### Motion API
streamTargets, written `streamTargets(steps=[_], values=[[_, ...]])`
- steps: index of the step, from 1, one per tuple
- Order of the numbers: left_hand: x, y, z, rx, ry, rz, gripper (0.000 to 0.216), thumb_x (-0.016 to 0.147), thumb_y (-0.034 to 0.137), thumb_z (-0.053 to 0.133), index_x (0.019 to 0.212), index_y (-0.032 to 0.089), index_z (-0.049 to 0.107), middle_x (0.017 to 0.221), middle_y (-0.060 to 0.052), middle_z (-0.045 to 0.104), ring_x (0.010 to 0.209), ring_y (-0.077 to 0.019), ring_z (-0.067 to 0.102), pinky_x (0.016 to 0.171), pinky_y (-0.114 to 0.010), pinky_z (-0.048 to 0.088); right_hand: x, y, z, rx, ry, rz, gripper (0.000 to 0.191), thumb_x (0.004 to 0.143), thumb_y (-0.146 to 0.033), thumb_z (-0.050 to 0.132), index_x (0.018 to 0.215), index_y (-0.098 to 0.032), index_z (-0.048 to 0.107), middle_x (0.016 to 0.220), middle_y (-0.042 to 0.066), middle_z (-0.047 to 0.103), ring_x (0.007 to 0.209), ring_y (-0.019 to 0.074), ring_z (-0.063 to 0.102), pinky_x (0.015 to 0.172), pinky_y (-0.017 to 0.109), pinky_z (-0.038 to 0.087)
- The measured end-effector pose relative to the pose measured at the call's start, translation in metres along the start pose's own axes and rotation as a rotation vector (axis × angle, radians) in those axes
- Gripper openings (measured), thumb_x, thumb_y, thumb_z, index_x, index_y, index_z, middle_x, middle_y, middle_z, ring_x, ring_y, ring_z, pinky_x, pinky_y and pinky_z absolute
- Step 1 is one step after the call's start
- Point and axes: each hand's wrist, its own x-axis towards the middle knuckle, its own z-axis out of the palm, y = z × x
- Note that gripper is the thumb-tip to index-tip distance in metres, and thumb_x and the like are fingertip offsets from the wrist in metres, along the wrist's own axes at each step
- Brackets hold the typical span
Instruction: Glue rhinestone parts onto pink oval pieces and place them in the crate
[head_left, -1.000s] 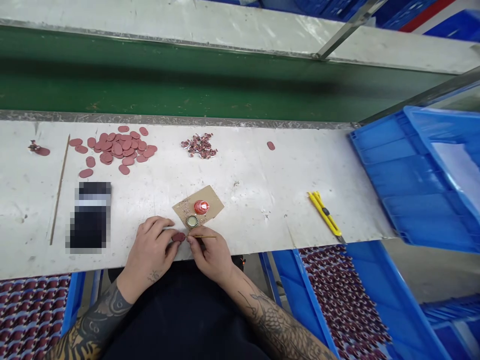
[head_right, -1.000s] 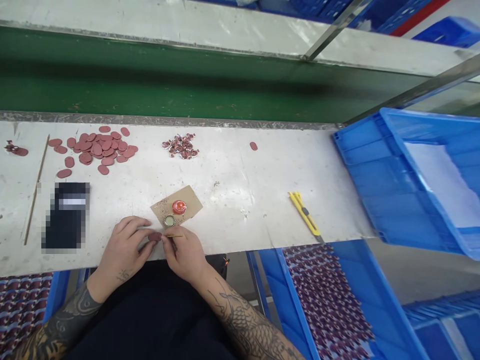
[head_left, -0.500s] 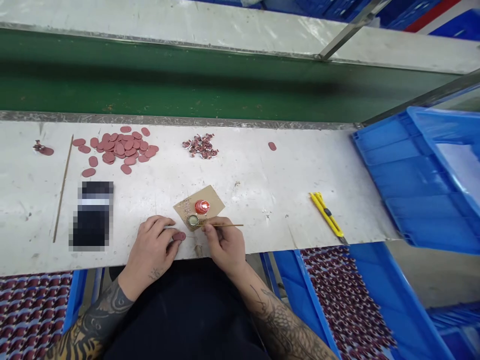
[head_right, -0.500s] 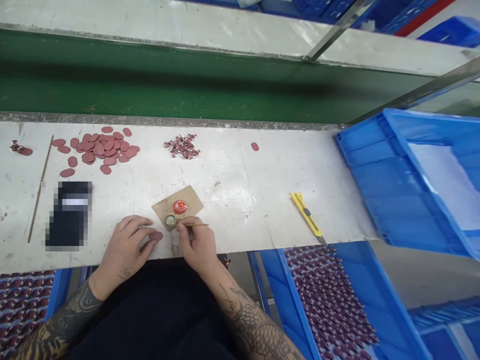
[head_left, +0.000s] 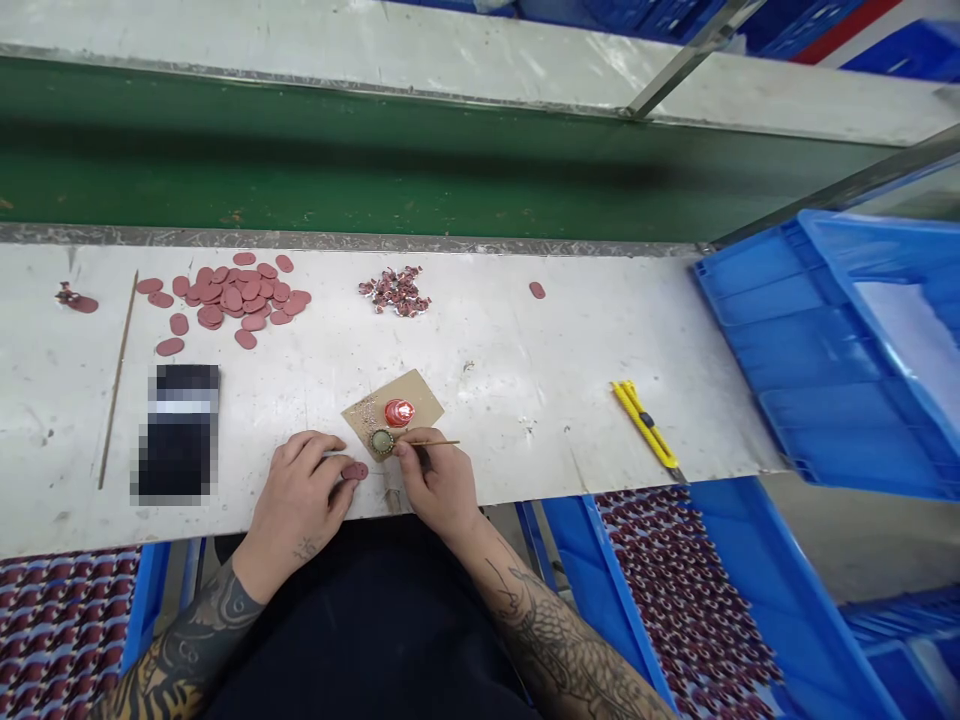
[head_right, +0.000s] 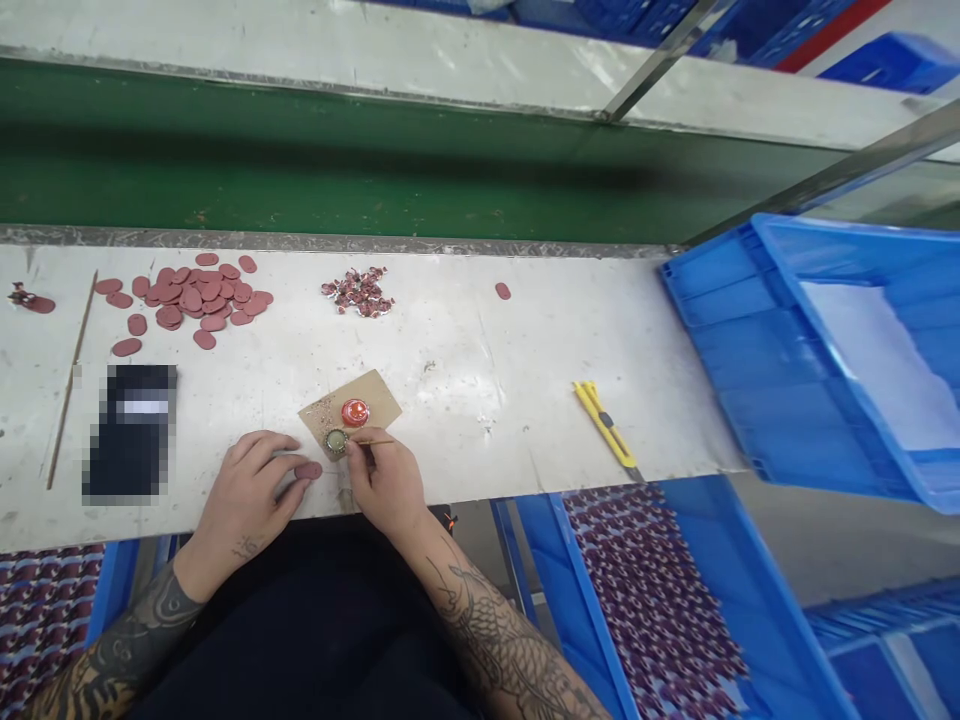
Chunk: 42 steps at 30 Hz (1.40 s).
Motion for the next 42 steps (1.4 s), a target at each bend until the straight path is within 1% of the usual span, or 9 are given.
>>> streamTargets(steps=[3,7,17,22,28,33,37,40,42], values=[[-0.001,-0.001,0.001,0.006,-0.01,0.0,0.011,0.095,0.022,0.062,0.104,0.021,0.068,0.119,-0.003,0.061,0.118,-0.0219,0.049,0.096,-0.042,0.043,-0.005,-0.004,-0.002,0.073,-0.015,0.003,0.008,0.095,-0.013,0.054,0.098,-0.02,0.057,0.085,0.002,0.067,0.074,0.0135,0.066,0.063,0.026,0.051],[0.0,-0.002,0.002,0.015,-0.01,0.006,0.014,0.094,0.021,0.061,0.105,0.021,0.068,0.12,-0.002,0.06,0.118,-0.0221,0.049,0.097,-0.043,0.043,-0.016,-0.01,0.001,0.172,-0.135,-0.032,0.005,0.094,-0.014,0.054,0.096,-0.018,0.056,0.083,0.003,0.064,0.073,0.014,0.062,0.065,0.027,0.051],[-0.001,0.0,0.0,0.029,-0.018,0.015,0.013,0.096,0.024,0.06,0.104,0.019,0.068,0.119,-0.003,0.06,0.117,-0.0221,0.049,0.096,-0.042,0.043,-0.017,-0.01,0.01,0.118,-0.162,-0.121,0.007,0.095,-0.012,0.054,0.1,-0.018,0.053,0.086,0.002,0.064,0.077,0.0146,0.063,0.071,0.029,0.052],[0.0,-0.002,0.001,0.034,-0.005,0.025,0.013,0.095,0.023,0.06,0.104,0.019,0.068,0.118,-0.004,0.061,0.117,-0.0225,0.049,0.096,-0.042,0.043,-0.015,-0.01,0.012,0.069,-0.197,-0.155,0.006,0.095,-0.013,0.052,0.096,-0.018,0.05,0.083,0.001,0.063,0.074,0.0152,0.06,0.067,0.03,0.05],[-0.002,-0.004,0.004,0.025,-0.004,0.026,0.013,0.094,0.022,0.061,0.105,0.021,0.068,0.119,-0.003,0.06,0.117,-0.0222,0.049,0.097,-0.043,0.042,-0.017,-0.012,0.012,0.114,-0.184,-0.161,0.007,0.094,-0.011,0.053,0.096,-0.018,0.05,0.083,0.001,0.063,0.075,0.0147,0.061,0.068,0.029,0.051],[-0.002,-0.005,0.005,0.01,0.024,0.034,0.012,0.094,0.022,0.062,0.105,0.022,0.067,0.119,-0.002,0.06,0.116,-0.0221,0.049,0.095,-0.043,0.042,-0.01,-0.002,-0.01,0.22,-0.075,-0.083,0.021,0.092,-0.006,0.055,0.107,-0.021,0.058,0.092,0.002,0.065,0.083,0.0147,0.064,0.075,0.028,0.054],[-0.002,-0.006,0.006,0.007,0.04,0.049,0.011,0.095,0.019,0.061,0.104,0.021,0.065,0.117,-0.003,0.06,0.115,-0.0218,0.049,0.093,-0.042,0.042,0.007,0.035,-0.033,-0.098,-0.027,-0.15,0.038,0.092,-0.002,0.049,0.124,-0.02,0.059,0.112,0.01,0.064,0.101,0.0228,0.063,0.086,0.036,0.054],[-0.002,-0.006,0.007,0.017,0.076,0.08,0.012,0.094,0.017,0.06,0.104,0.021,0.064,0.115,-0.004,0.059,0.114,-0.0222,0.049,0.091,-0.042,0.043,0.02,0.063,-0.043,-0.408,-0.096,-0.236,0.042,0.089,-0.002,0.042,0.124,-0.016,0.061,0.112,0.012,0.064,0.099,0.0256,0.06,0.083,0.039,0.055],[-0.001,-0.006,0.006,0.03,0.081,0.087,0.011,0.094,0.016,0.061,0.104,0.02,0.063,0.114,-0.005,0.059,0.113,-0.0227,0.049,0.09,-0.042,0.043,0.028,0.077,-0.046,-0.508,-0.102,-0.242,0.046,0.087,-0.001,0.04,0.124,-0.015,0.063,0.113,0.011,0.064,0.1,0.0253,0.06,0.082,0.04,0.055]])
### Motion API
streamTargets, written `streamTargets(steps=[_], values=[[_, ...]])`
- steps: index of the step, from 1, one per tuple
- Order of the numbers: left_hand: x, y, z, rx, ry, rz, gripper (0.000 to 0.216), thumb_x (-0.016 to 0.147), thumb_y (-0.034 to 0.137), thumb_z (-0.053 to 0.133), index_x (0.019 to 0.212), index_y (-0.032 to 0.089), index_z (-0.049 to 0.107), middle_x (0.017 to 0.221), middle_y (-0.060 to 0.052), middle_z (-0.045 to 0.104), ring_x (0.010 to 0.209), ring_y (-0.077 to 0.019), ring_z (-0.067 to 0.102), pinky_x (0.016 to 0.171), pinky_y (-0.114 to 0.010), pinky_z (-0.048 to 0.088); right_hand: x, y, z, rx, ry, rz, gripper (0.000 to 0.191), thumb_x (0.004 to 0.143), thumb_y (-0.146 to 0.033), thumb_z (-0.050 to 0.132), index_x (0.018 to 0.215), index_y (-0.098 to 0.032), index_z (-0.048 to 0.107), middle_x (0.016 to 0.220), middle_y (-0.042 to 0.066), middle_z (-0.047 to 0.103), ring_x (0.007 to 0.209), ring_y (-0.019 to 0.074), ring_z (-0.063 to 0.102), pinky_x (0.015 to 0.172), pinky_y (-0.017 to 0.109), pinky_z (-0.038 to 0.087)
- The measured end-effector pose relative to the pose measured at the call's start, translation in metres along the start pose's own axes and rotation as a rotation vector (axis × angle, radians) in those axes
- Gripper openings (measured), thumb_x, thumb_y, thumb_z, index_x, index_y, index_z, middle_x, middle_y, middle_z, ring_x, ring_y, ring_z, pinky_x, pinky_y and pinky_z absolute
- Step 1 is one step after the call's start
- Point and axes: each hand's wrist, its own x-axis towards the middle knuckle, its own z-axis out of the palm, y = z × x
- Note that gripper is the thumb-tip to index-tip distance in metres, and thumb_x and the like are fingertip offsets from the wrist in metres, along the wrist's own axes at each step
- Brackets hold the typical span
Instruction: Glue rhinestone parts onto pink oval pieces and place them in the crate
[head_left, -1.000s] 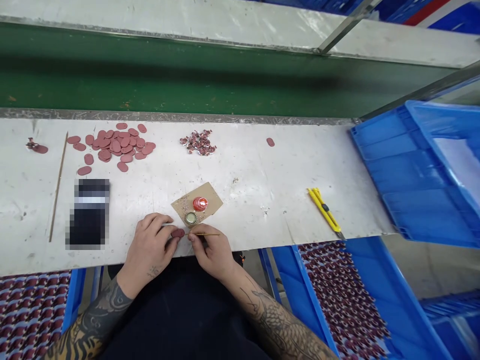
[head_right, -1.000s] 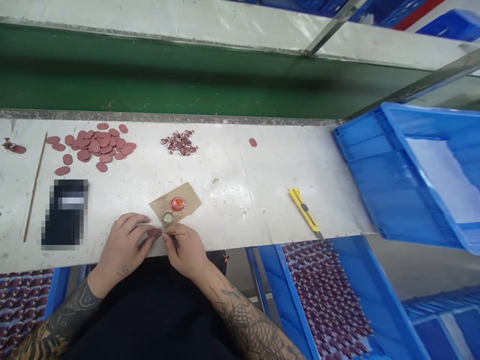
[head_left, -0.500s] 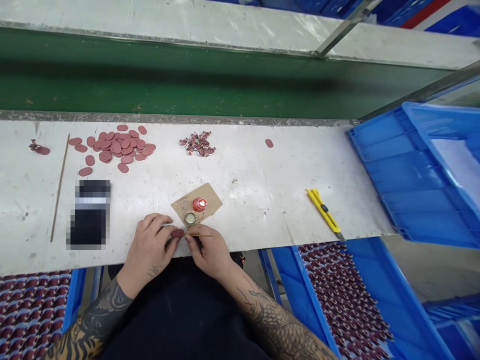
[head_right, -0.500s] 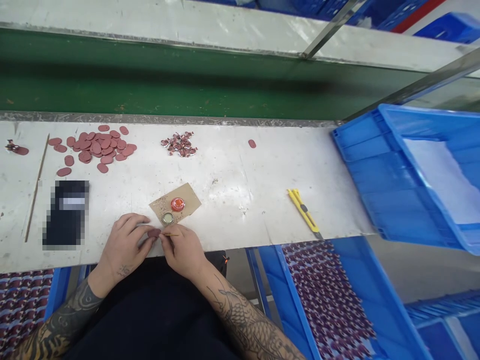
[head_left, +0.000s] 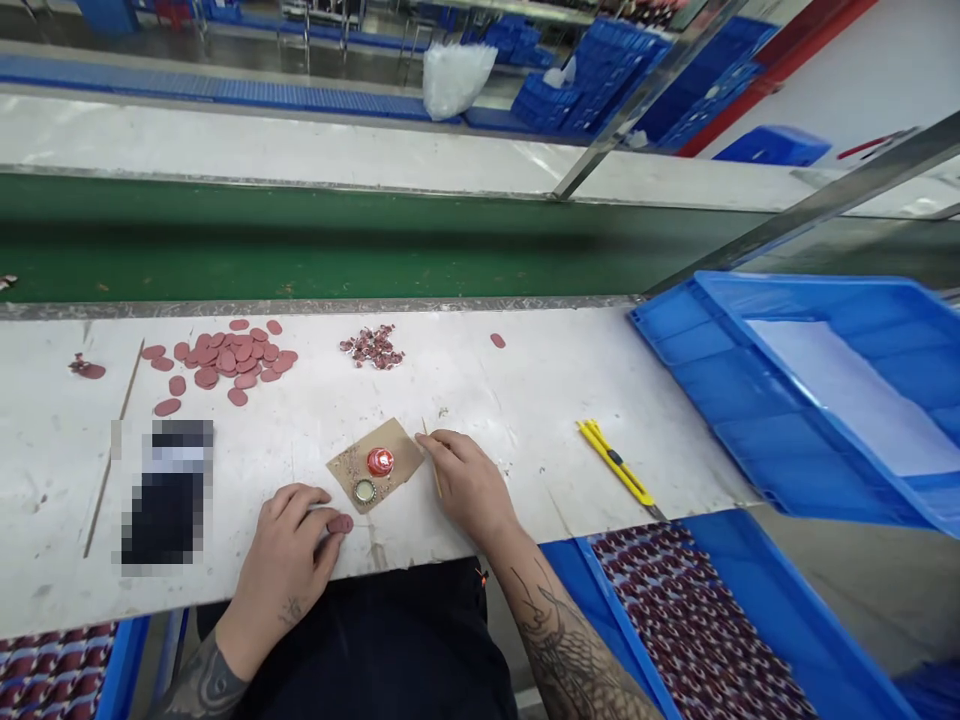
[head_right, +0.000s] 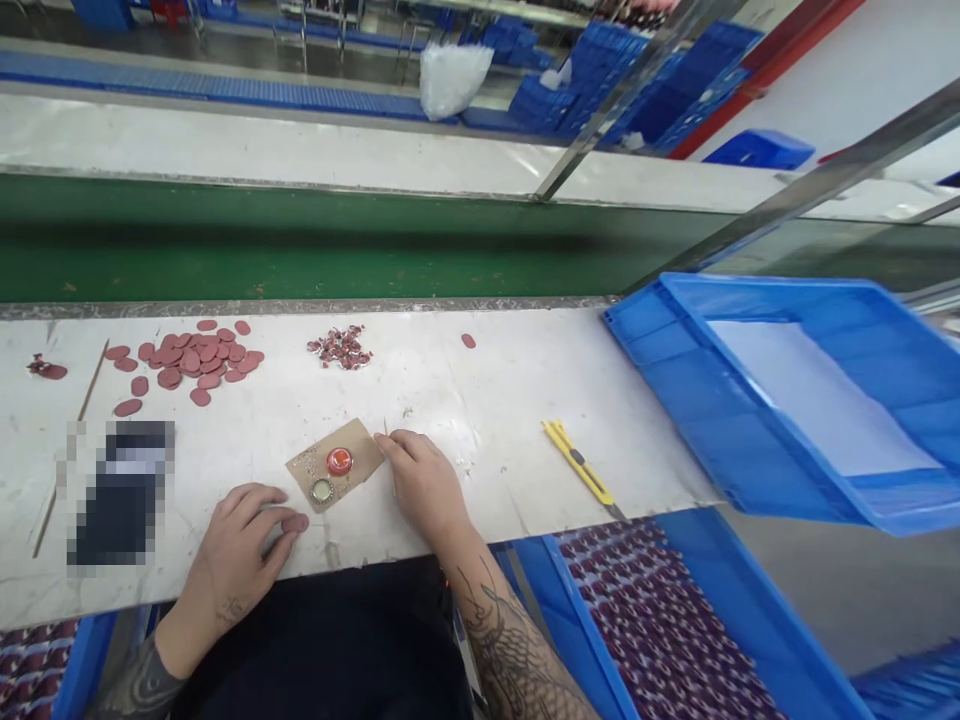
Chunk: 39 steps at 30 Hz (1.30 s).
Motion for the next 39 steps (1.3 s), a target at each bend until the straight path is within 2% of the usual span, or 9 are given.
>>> streamTargets(steps=[4,7,13,18,23,26,30,34,39], values=[[0.001,-0.001,-0.001,-0.015,0.004,0.015,0.014,0.093,0.015,0.06,0.106,0.02,0.062,0.114,-0.007,0.059,0.112,-0.0226,0.049,0.09,-0.043,0.044,0.03,0.022,0.004,0.051,0.005,0.151,0.04,0.094,-0.011,0.041,0.128,-0.012,0.062,0.12,0.013,0.062,0.109,0.0247,0.06,0.093,0.041,0.053],[0.001,-0.002,-0.001,-0.02,-0.004,0.028,0.016,0.093,0.015,0.06,0.107,0.021,0.061,0.114,-0.006,0.059,0.112,-0.0226,0.049,0.09,-0.044,0.044,0.076,0.034,0.008,0.16,-0.16,0.383,0.037,0.098,-0.023,0.045,0.129,-0.01,0.061,0.125,0.013,0.061,0.109,0.0229,0.061,0.1,0.038,0.048],[0.0,-0.002,0.001,-0.013,0.011,0.002,0.015,0.092,0.015,0.061,0.107,0.021,0.06,0.113,-0.007,0.059,0.111,-0.0228,0.05,0.092,-0.045,0.044,0.152,0.033,0.026,0.123,-0.264,0.532,0.043,0.1,-0.045,0.044,0.11,-0.012,0.069,0.113,0.017,0.064,0.103,0.0314,0.063,0.088,0.043,0.046],[0.0,0.001,-0.002,-0.102,-0.021,-0.077,0.007,0.095,0.02,0.063,0.089,0.018,0.061,0.091,-0.003,0.063,0.098,-0.0197,0.056,0.085,-0.042,0.042,0.165,0.035,0.04,0.216,-0.294,0.549,0.025,0.089,-0.028,0.063,0.11,-0.015,0.065,0.113,0.012,0.064,0.105,0.0267,0.061,0.088,0.037,0.044],[-0.006,0.004,-0.01,-0.472,0.094,-0.255,0.008,0.095,0.023,0.062,0.102,0.019,0.066,0.088,-0.002,0.063,0.085,-0.0142,0.065,0.08,-0.033,0.054,0.144,0.029,0.018,0.469,-0.202,0.608,0.019,0.085,-0.017,0.064,0.102,-0.015,0.057,0.095,0.005,0.067,0.084,0.0163,0.063,0.078,0.03,0.048],[-0.008,0.01,-0.015,-0.806,0.23,-0.484,0.016,0.095,0.031,0.064,0.107,0.02,0.068,0.091,-0.003,0.061,0.088,-0.0116,0.067,0.08,-0.023,0.057,0.102,-0.017,-0.023,1.005,-0.038,0.535,0.024,0.084,-0.023,0.069,0.1,-0.015,0.054,0.093,0.007,0.067,0.081,0.0171,0.065,0.068,0.029,0.052],[-0.002,0.025,-0.024,-1.012,0.211,-0.698,0.028,0.09,0.041,0.071,0.096,0.014,0.066,0.088,-0.004,0.064,0.079,-0.0097,0.063,0.074,-0.019,0.054,0.04,-0.099,-0.066,1.485,-0.323,0.265,0.016,0.091,-0.018,0.066,0.106,-0.02,0.061,0.093,0.004,0.066,0.083,0.0122,0.066,0.076,0.026,0.055],[0.004,0.037,-0.033,-1.126,0.08,-0.63,0.032,0.09,0.044,0.07,0.092,0.013,0.062,0.083,-0.004,0.062,0.074,-0.011,0.063,0.068,-0.019,0.052,0.02,-0.139,-0.066,1.558,-0.328,0.105,0.026,0.089,-0.011,0.066,0.11,-0.026,0.063,0.095,0.001,0.065,0.081,0.0118,0.066,0.077,0.027,0.053],[0.0,0.036,-0.032,-1.113,0.012,-0.581,0.033,0.096,0.044,0.061,0.086,0.013,0.064,0.076,-0.003,0.061,0.069,-0.01,0.059,0.065,-0.019,0.048,0.019,-0.139,-0.052,1.485,-0.362,0.109,0.023,0.086,-0.009,0.066,0.104,-0.023,0.061,0.095,0.001,0.065,0.081,0.0122,0.065,0.076,0.027,0.053]])
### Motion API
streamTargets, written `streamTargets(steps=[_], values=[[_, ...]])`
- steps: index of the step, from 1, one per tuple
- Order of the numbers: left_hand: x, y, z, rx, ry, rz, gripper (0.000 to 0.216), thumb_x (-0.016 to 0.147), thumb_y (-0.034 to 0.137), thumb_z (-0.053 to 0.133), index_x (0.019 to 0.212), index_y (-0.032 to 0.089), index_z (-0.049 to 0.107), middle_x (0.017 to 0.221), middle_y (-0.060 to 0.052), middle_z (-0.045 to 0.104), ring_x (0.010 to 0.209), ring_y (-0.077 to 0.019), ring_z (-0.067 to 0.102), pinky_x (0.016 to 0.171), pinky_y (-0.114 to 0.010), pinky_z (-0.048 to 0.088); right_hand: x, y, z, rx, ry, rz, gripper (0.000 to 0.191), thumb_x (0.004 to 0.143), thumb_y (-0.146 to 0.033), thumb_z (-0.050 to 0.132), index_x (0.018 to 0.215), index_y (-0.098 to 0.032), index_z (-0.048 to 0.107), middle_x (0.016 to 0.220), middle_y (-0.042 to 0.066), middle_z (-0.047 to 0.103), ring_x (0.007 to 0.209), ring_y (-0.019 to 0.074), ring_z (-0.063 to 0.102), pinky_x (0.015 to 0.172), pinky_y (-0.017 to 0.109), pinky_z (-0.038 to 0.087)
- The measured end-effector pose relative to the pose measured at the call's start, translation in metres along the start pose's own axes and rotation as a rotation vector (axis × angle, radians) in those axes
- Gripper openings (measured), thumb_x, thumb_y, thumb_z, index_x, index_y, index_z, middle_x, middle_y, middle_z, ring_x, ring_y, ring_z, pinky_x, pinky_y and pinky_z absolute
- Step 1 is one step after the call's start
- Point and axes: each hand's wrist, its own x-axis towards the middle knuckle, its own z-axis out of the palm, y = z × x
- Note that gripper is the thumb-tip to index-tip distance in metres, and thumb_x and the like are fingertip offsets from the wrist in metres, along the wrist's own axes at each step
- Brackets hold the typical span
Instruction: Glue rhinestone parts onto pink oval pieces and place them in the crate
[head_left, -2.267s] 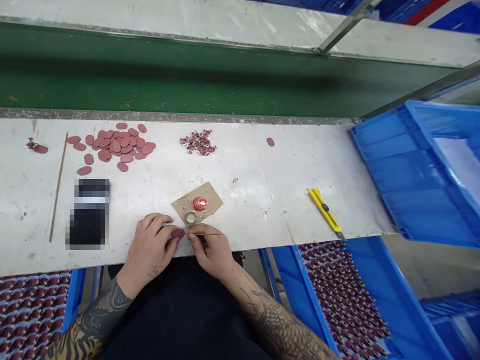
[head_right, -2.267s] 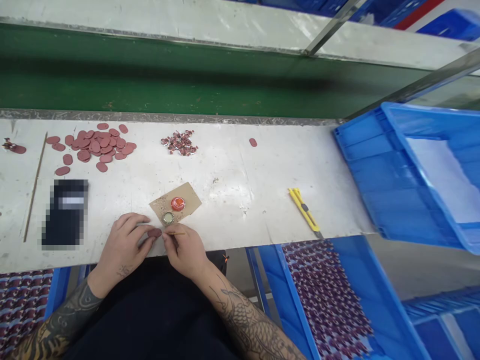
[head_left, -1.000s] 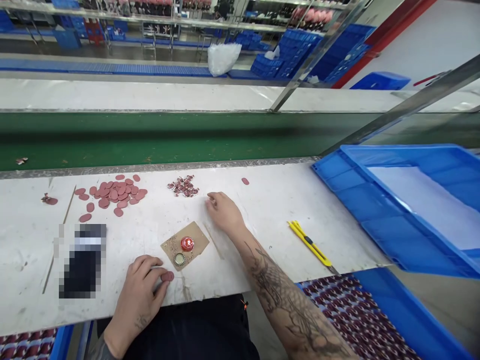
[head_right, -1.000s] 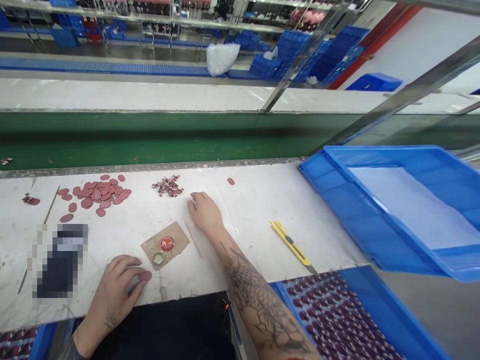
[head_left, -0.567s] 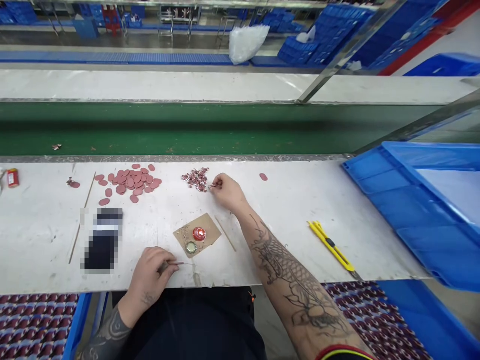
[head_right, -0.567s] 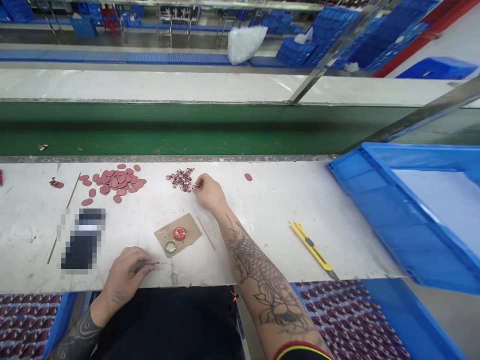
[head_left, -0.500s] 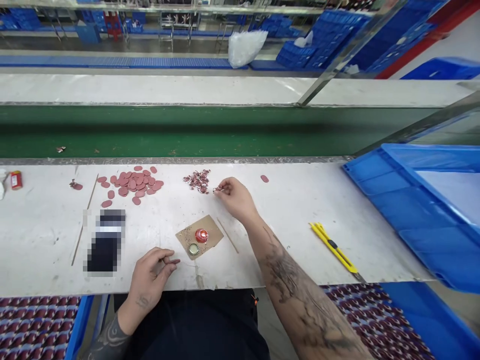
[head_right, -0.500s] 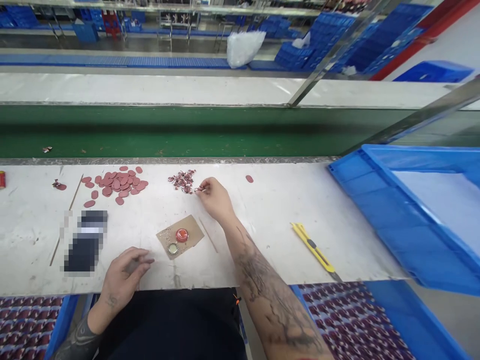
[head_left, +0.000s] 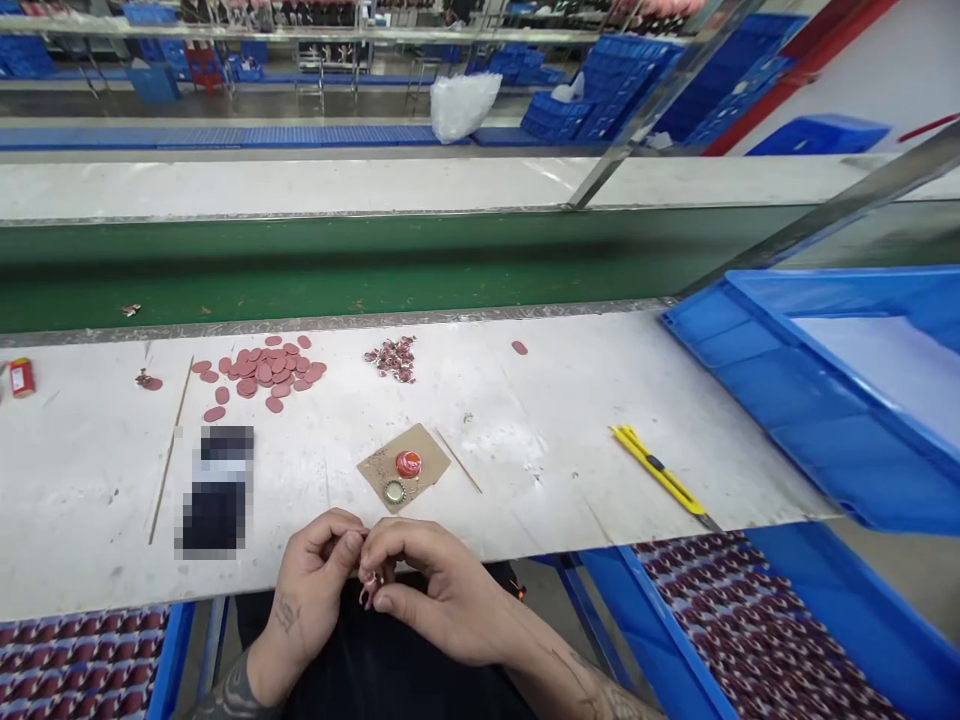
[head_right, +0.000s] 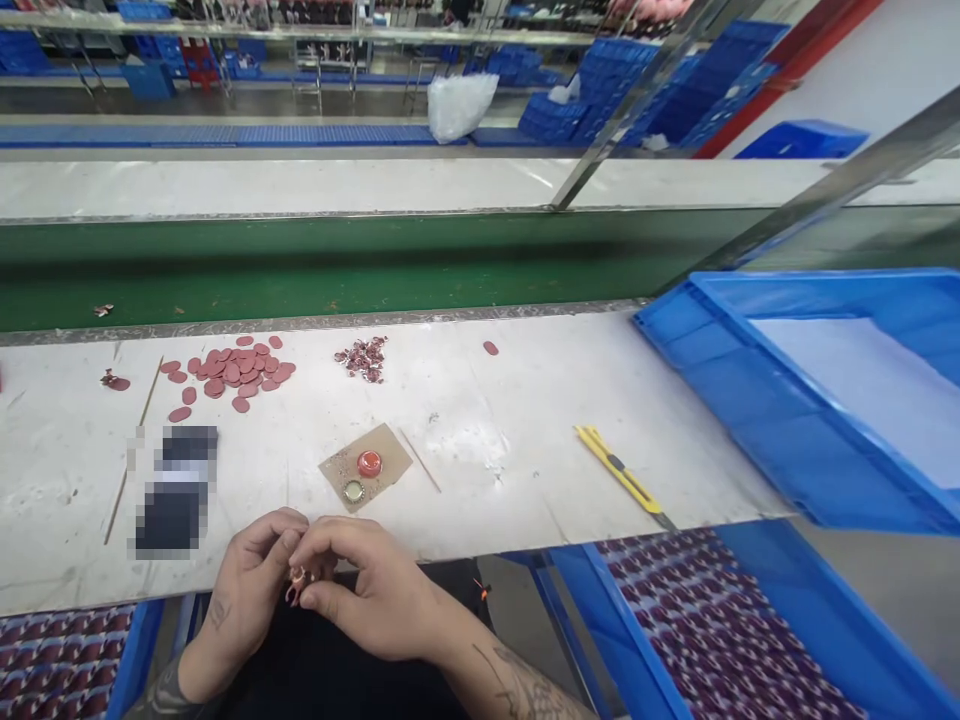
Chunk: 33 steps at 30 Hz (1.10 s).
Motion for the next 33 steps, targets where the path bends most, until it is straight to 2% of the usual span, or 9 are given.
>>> streamTargets(steps=[3,7,11,13,20,29,33], values=[[-0.002,-0.006,-0.005,-0.034,-0.049,-0.014,0.031,0.098,0.041,0.06,0.085,0.013,0.067,0.086,-0.005,0.064,0.079,-0.0124,0.062,0.073,-0.021,0.05,-0.002,0.002,0.0,-0.006,0.003,0.016,0.023,0.087,-0.009,0.065,0.104,-0.022,0.061,0.094,0.001,0.065,0.081,0.0117,0.065,0.075,0.027,0.053],[-0.004,-0.008,-0.013,-0.226,-0.132,-0.112,0.019,0.095,0.034,0.066,0.094,0.015,0.066,0.097,-0.006,0.066,0.086,-0.0147,0.064,0.077,-0.026,0.052,-0.004,0.0,0.002,-0.047,0.011,0.01,0.025,0.086,-0.007,0.065,0.106,-0.023,0.061,0.093,0.0,0.066,0.08,0.0112,0.065,0.076,0.027,0.054],[-0.004,-0.002,-0.014,-0.421,-0.125,-0.167,0.023,0.092,0.031,0.07,0.112,0.019,0.069,0.107,-0.007,0.069,0.097,-0.0149,0.066,0.087,-0.026,0.054,-0.002,0.0,0.002,-0.127,0.184,-0.038,0.03,0.09,-0.01,0.063,0.115,-0.026,0.063,0.097,0.001,0.066,0.086,0.0119,0.066,0.081,0.028,0.056],[-0.004,-0.001,-0.012,-0.466,-0.114,-0.164,0.022,0.093,0.031,0.069,0.113,0.02,0.072,0.113,-0.009,0.07,0.105,-0.0165,0.067,0.095,-0.027,0.054,-0.001,0.0,0.002,-0.191,0.265,-0.04,0.027,0.09,-0.012,0.064,0.113,-0.026,0.064,0.098,0.001,0.066,0.086,0.0115,0.066,0.08,0.026,0.056],[-0.003,-0.004,-0.007,-0.45,-0.04,-0.066,0.018,0.096,0.027,0.064,0.112,0.026,0.074,0.121,-0.006,0.069,0.109,-0.0164,0.068,0.096,-0.025,0.055,0.004,-0.007,0.005,-0.482,0.39,-0.099,0.032,0.085,-0.012,0.072,0.112,-0.027,0.063,0.087,-0.006,0.068,0.073,0.0057,0.064,0.07,0.015,0.055],[-0.005,-0.013,-0.011,-0.382,-0.028,-0.035,0.019,0.093,0.024,0.069,0.111,0.026,0.074,0.126,-0.008,0.067,0.118,-0.0206,0.064,0.102,-0.029,0.052,0.005,-0.004,0.006,-0.487,0.364,-0.045,0.028,0.084,-0.013,0.071,0.11,-0.024,0.065,0.088,-0.005,0.071,0.073,0.0076,0.066,0.07,0.019,0.055],[-0.003,-0.013,-0.01,-0.373,-0.023,-0.017,0.019,0.092,0.023,0.07,0.109,0.026,0.075,0.124,-0.008,0.067,0.116,-0.0193,0.065,0.101,-0.029,0.053,0.003,-0.001,0.005,-0.496,0.358,-0.036,0.028,0.085,-0.014,0.071,0.111,-0.023,0.065,0.091,-0.003,0.071,0.075,0.0083,0.066,0.072,0.02,0.056]])
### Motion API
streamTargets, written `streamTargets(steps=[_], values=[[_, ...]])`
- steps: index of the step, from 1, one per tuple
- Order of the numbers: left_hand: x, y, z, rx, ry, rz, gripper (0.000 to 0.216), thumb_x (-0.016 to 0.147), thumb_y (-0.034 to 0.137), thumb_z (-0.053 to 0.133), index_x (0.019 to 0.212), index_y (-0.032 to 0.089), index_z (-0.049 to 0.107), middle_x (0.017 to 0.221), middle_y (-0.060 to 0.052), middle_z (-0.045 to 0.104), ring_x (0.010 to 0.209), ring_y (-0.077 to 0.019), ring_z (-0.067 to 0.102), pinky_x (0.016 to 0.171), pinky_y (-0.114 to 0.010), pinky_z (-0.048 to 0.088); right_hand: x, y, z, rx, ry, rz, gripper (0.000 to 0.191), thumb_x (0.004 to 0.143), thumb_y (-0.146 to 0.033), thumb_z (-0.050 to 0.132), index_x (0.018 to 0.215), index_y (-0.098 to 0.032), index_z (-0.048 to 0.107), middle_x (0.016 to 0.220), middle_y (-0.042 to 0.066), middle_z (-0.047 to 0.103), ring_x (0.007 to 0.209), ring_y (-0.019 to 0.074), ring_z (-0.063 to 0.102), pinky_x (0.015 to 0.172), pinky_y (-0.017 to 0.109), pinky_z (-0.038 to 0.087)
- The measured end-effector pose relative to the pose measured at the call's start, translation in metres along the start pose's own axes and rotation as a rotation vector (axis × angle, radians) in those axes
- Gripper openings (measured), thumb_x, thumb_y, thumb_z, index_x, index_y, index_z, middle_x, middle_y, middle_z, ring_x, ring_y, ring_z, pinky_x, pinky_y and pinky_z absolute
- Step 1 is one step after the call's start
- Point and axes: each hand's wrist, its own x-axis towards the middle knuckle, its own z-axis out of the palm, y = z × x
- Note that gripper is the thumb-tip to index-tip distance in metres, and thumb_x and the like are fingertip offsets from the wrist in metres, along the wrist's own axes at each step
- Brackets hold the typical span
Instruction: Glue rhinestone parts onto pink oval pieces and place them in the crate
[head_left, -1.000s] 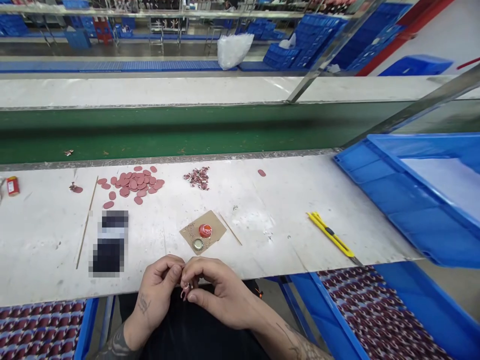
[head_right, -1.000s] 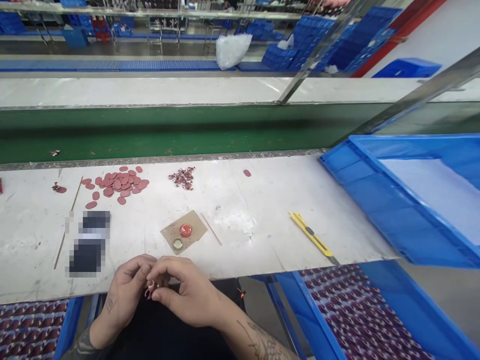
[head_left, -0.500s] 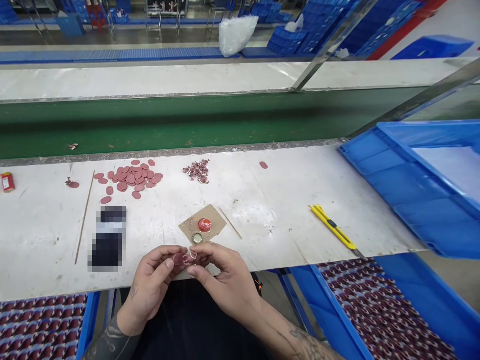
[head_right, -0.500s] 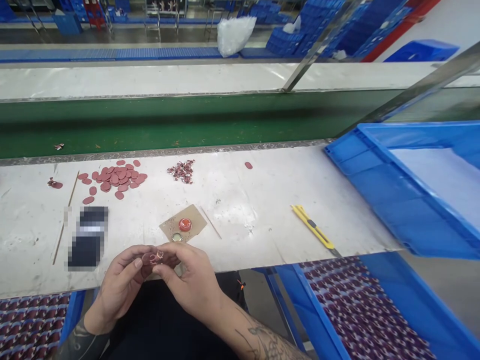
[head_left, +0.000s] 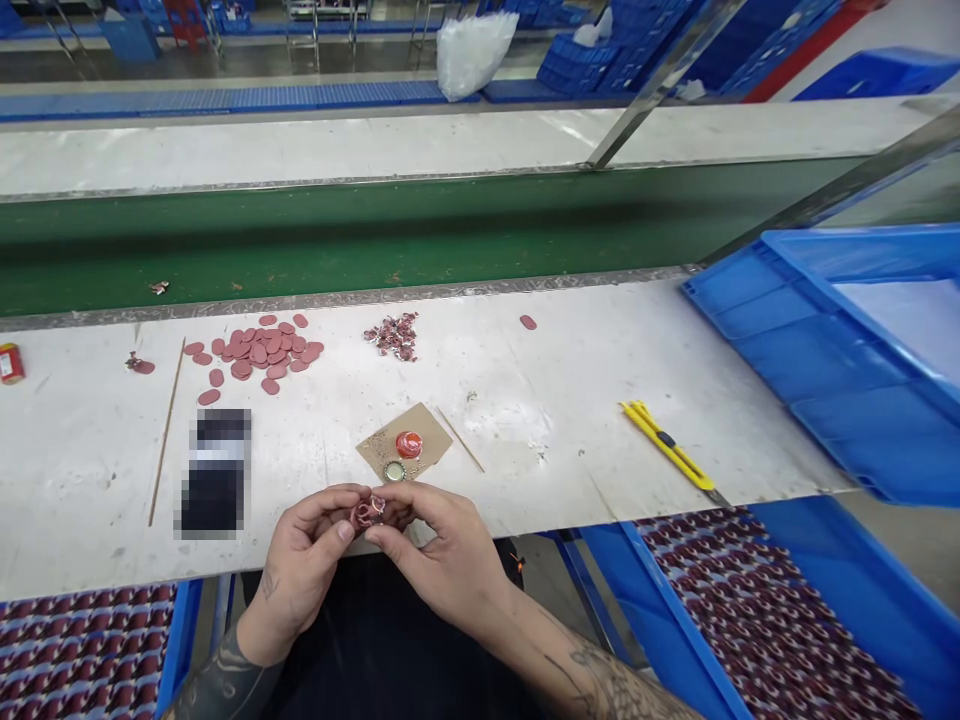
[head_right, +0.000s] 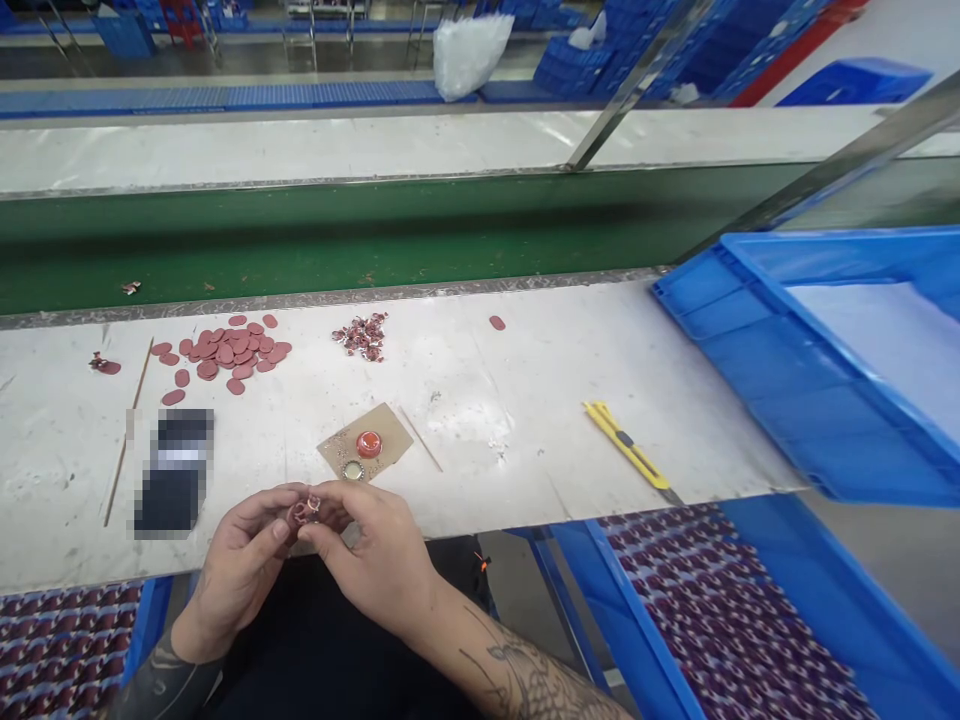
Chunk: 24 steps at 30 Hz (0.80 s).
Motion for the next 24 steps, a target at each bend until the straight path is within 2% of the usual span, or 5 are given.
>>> streamTargets(steps=[3,9,18,24], values=[[0.0011,0.0011,0.0008,-0.003,0.007,0.006,0.018,0.091,0.022,0.071,0.107,0.026,0.076,0.124,-0.008,0.066,0.114,-0.0193,0.065,0.099,-0.03,0.054,-0.0003,-0.0007,-0.0007,-0.026,0.013,-0.035,0.028,0.084,-0.012,0.071,0.11,-0.021,0.065,0.09,-0.003,0.071,0.074,0.008,0.066,0.071,0.019,0.056],[0.0006,-0.0027,-0.0043,0.008,0.012,-0.019,0.019,0.088,0.017,0.072,0.104,0.025,0.077,0.126,-0.008,0.062,0.112,-0.0208,0.064,0.101,-0.04,0.054,-0.0016,0.0001,-0.0004,-0.086,0.008,-0.093,0.024,0.086,-0.016,0.072,0.108,-0.02,0.062,0.089,-0.002,0.071,0.073,0.0101,0.067,0.068,0.023,0.057],[0.0014,-0.0011,-0.0037,0.066,0.015,0.023,0.021,0.086,0.015,0.073,0.1,0.029,0.079,0.121,-0.007,0.062,0.108,-0.0204,0.066,0.092,-0.038,0.059,-0.0012,0.0025,0.0001,-0.151,0.016,-0.166,0.026,0.087,-0.017,0.071,0.109,-0.022,0.058,0.09,-0.004,0.071,0.075,0.0109,0.068,0.067,0.025,0.056],[0.0029,-0.0035,-0.0032,0.05,0.006,0.036,0.022,0.087,0.014,0.072,0.101,0.03,0.079,0.12,-0.007,0.062,0.109,-0.0212,0.066,0.089,-0.037,0.061,-0.0007,0.0034,-0.0007,-0.157,0.011,-0.161,0.023,0.088,-0.018,0.071,0.107,-0.021,0.058,0.087,-0.003,0.07,0.076,0.0122,0.068,0.066,0.025,0.055]])
